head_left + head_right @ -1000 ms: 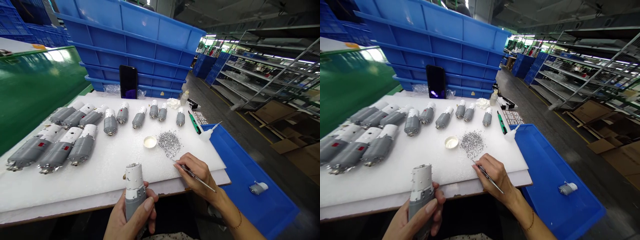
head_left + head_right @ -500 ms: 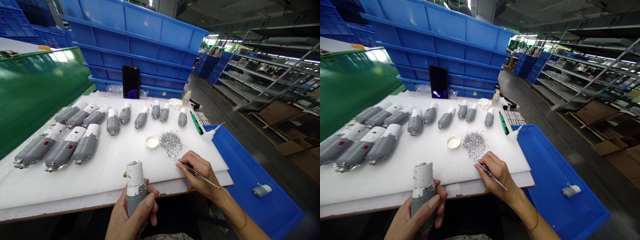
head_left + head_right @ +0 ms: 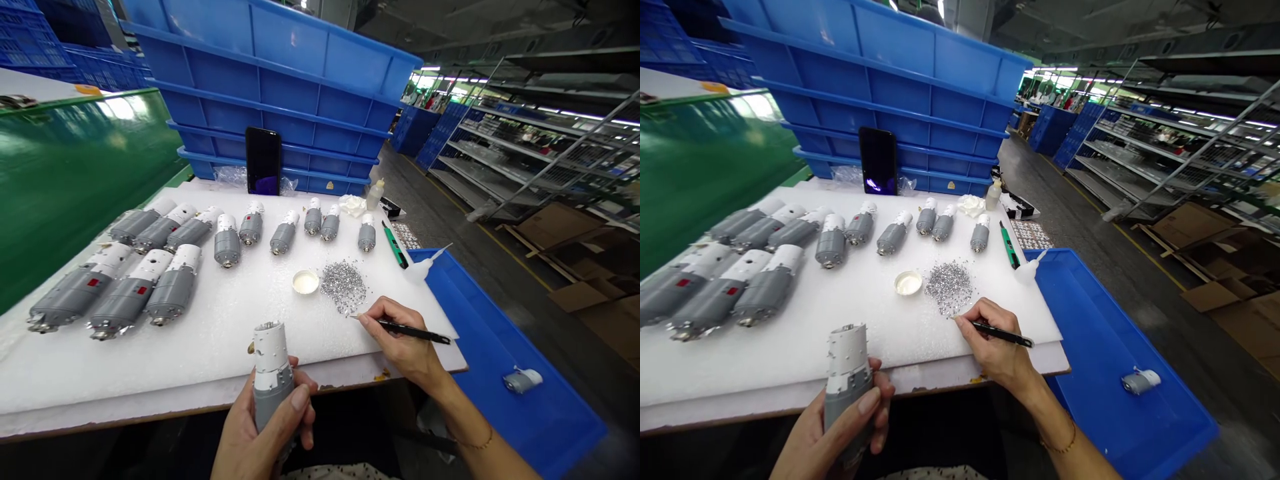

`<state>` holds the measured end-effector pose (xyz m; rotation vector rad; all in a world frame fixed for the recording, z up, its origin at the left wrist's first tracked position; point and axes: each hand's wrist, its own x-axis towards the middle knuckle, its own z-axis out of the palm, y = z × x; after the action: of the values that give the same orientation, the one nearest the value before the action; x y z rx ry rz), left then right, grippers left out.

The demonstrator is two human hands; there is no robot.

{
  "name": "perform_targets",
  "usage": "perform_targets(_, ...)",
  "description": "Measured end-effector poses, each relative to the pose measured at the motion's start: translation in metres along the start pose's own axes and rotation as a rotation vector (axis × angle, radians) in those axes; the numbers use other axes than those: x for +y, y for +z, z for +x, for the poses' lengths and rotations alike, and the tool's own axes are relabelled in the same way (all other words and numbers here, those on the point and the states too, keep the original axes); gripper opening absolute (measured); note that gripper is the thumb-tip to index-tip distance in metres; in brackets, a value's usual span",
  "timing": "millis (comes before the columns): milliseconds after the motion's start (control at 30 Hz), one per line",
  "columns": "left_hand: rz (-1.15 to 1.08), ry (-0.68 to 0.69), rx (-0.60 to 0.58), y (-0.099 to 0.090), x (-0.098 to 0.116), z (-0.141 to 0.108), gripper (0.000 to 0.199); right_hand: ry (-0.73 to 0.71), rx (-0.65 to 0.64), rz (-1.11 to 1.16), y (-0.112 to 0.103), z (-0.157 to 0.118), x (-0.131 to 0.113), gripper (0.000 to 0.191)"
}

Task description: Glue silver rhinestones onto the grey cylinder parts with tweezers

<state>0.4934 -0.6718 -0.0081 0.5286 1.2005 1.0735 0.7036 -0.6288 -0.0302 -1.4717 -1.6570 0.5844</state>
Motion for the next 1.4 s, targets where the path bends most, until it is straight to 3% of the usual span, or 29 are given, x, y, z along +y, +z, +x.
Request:
perform_targets(300, 0.023, -0.027, -0.034, -0.002, -0.002, 0.002, 0.049, 0.043, -0.032, -0.007, 0.003, 0.004, 0.000, 0.027)
perform_targets(500, 0.000, -0.024, -0.044, -0.003, -0.003, 0.001, 0.047, -0.040, -0.005, -0.014, 0.003, 0.003, 0.001, 0.027)
perform_targets(633, 0.003, -0.061, -0.069, -0.001, -0.003, 0.003, 0.046, -0.168, 0.013, 0.008, 0.002, -0.010, -0.016, 0.016)
perform_targets(733, -0.061, -0.087, -0.084, 0.006, 0.001, 0.003, 0.045, -0.376, 0.032, -0.008, 0.003, -0.022, -0.037, 0.005)
perform_targets(833, -0.171, -0.129, -0.083, 0.015, 0.007, 0.000, 0.037, -0.565, 0.050, -0.074, 0.007, -0.030, -0.054, 0.011)
perform_targets(1033, -0.350, -0.209, -0.033, 0.018, 0.014, -0.008, 0.024, -0.686, 0.052, -0.106, 0.015, -0.033, -0.065, 0.013)
perform_targets(1200, -0.442, -0.318, -0.054, 0.007, 0.013, -0.003, 0.021, -0.638, 0.017, 0.009, 0.015, -0.031, -0.074, 0.014)
perform_targets(1400, -0.493, -0.395, -0.260, -0.011, 0.006, 0.005, 0.020, -0.475, -0.127, 0.226, 0.006, -0.025, -0.081, 0.010)
